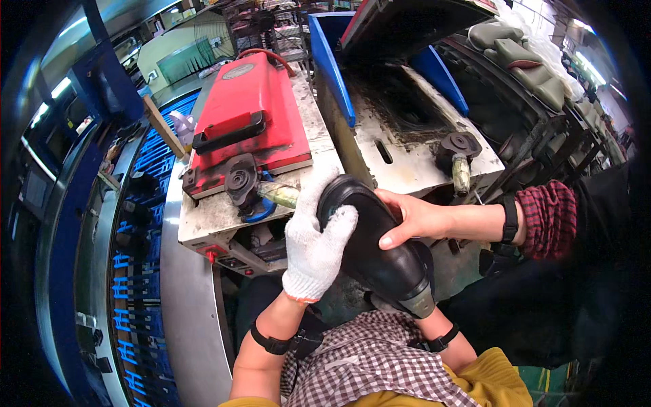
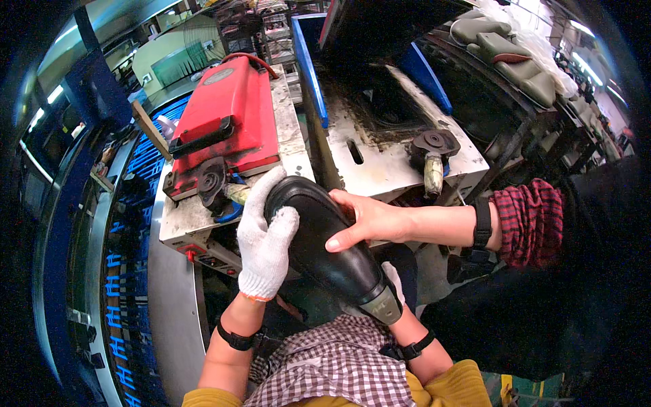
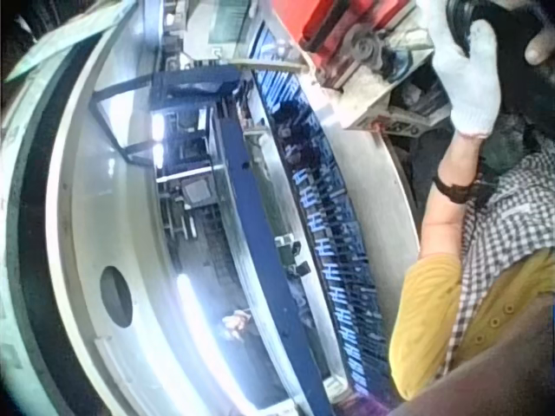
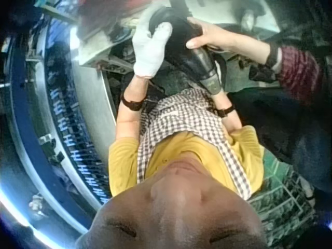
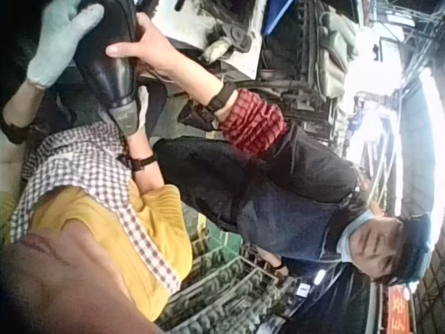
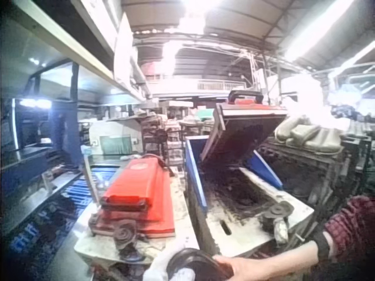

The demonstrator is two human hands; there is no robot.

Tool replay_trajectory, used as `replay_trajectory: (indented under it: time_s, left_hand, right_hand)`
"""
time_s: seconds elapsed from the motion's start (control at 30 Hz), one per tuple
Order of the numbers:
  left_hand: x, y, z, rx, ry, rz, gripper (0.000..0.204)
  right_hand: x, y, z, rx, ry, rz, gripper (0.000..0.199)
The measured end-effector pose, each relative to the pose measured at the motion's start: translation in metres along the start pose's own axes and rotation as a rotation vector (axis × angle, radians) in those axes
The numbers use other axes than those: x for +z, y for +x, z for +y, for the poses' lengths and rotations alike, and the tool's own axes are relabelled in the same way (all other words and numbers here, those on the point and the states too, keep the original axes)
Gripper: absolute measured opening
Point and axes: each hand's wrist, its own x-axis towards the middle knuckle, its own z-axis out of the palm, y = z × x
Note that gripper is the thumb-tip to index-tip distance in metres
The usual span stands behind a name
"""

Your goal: Operating a heat press to attach soles to shoes on a factory production line.

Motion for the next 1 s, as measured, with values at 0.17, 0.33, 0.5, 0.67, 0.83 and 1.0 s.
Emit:
replay_trajectory:
  time_s: [0.17,0.33,0.5,0.67,0.83,1.0]
  left_hand:
    - [0.007,0.031,-0.002,-0.077,0.028,-0.141,0.042]
    - [0.052,0.016,0.016,-0.285,-0.239,-0.388,0.044]
    - [0.077,-0.009,-0.008,-0.344,-0.279,-0.645,0.05]
    - [0.045,-0.014,-0.001,-0.265,-0.105,-0.486,0.046]
    - [-0.016,0.026,0.005,0.198,0.536,-0.123,0.036]
    - [-0.096,0.105,-0.001,0.568,0.99,0.19,0.023]
  right_hand:
    - [0.003,-0.017,-0.02,0.063,0.245,0.1,0.045]
    - [0.003,-0.026,-0.037,0.009,0.793,-0.224,0.056]
    - [-0.023,-0.028,-0.061,-0.082,1.047,-0.705,0.068]
    - [-0.006,-0.009,-0.082,-0.032,0.976,-0.207,0.065]
    - [0.043,0.016,-0.097,-0.09,-0.16,0.053,0.05]
    - [0.113,0.084,-0.097,-0.545,-1.019,-0.012,0.047]
